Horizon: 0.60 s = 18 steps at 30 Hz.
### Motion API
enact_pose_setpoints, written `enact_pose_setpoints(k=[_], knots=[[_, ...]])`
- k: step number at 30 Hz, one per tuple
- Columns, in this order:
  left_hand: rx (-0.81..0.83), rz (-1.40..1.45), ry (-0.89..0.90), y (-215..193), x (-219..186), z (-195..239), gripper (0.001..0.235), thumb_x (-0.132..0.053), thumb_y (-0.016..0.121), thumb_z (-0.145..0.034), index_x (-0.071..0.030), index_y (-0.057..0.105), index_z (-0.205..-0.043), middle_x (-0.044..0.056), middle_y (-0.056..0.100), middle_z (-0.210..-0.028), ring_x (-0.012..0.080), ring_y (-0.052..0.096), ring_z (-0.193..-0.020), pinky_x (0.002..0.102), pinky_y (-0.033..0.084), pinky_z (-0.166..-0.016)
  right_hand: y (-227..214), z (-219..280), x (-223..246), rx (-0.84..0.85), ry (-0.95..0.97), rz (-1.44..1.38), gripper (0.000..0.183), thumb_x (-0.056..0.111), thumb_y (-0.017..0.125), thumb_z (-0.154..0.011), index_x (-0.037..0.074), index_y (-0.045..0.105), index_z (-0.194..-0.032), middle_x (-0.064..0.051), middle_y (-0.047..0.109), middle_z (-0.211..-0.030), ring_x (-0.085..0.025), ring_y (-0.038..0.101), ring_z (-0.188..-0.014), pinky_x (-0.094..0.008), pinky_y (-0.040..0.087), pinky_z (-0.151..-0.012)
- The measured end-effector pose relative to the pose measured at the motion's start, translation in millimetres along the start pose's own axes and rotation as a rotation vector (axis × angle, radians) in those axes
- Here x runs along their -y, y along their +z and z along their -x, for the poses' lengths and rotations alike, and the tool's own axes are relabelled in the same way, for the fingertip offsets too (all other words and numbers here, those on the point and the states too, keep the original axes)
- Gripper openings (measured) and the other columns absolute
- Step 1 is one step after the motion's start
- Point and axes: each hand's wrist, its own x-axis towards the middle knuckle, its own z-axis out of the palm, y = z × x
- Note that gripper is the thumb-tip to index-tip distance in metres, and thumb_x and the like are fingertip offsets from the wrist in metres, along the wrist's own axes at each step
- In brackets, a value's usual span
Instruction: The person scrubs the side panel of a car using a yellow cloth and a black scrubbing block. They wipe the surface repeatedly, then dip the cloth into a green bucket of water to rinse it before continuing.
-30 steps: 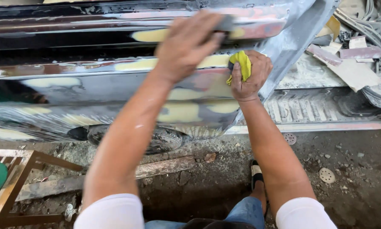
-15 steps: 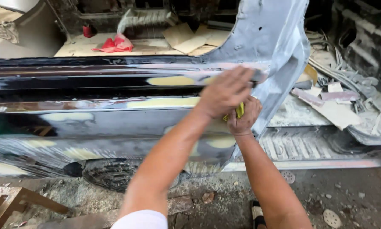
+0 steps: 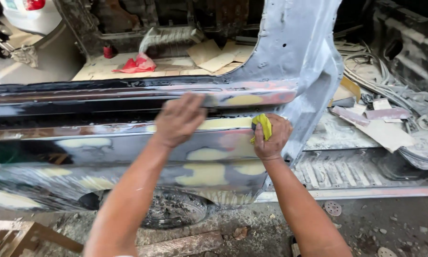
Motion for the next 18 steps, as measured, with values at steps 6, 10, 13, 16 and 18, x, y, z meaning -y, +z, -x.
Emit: enact_pose_setpoints(k=[6,10,13,16,18], knots=[[-0.119,0.198,0.129,63,-97,-109,0.016,-0.026,0.064,-0.097,-0.018,0.066,-0.111,0.009,0.054,-0.148,0.0292,0.050,-0.137,0.041,0.041,-0.109,5,9,-14,-0.020,-0.034,0.073,0.036,0.031,0.066,-0.096,0.002,0.061,-0.116,-0.018,0.062,-0.110,-0.037,0.057,-0.105,-0.049,0.040,-0.097],[-0.103,0.124,0.149,48,-65,-82,0.018,-0.028,0.062,-0.098,-0.019,0.067,-0.113,0.009,0.053,-0.152,0.0276,0.049,-0.140,0.040,0.037,-0.114,2,4,-8,-0.017,-0.055,0.064,0.037,0.031,0.067,-0.094,0.002,0.062,-0.115,-0.018,0.065,-0.113,-0.036,0.058,-0.103,-0.047,0.040,-0.094],[-0.080,0.046,0.143,22,-15,-24,0.006,-0.027,0.064,-0.099,-0.026,0.065,-0.105,0.003,0.051,-0.158,0.0226,0.046,-0.146,0.041,0.029,-0.118,2,1,-4,0.024,-0.040,0.020,0.021,0.023,0.066,-0.100,0.006,0.062,-0.111,-0.014,0.067,-0.112,-0.034,0.062,-0.105,-0.047,0.042,-0.099],[-0.024,-0.021,0.053,-8,26,29,0.004,-0.022,0.070,-0.102,-0.025,0.068,-0.098,0.003,0.056,-0.154,0.0247,0.052,-0.141,0.040,0.039,-0.101,1,2,-1,0.014,-0.030,0.027,0.022,0.022,0.066,-0.099,0.005,0.062,-0.112,-0.014,0.067,-0.113,-0.034,0.061,-0.104,-0.047,0.041,-0.097],[-0.020,-0.076,-0.034,-25,39,38,0.009,-0.017,0.072,-0.102,-0.021,0.067,-0.097,0.004,0.059,-0.149,0.0248,0.057,-0.136,0.040,0.042,-0.098,0,-1,2,0.002,-0.040,0.018,0.019,0.022,0.066,-0.098,0.007,0.063,-0.110,-0.012,0.067,-0.111,-0.033,0.062,-0.105,-0.048,0.041,-0.099]])
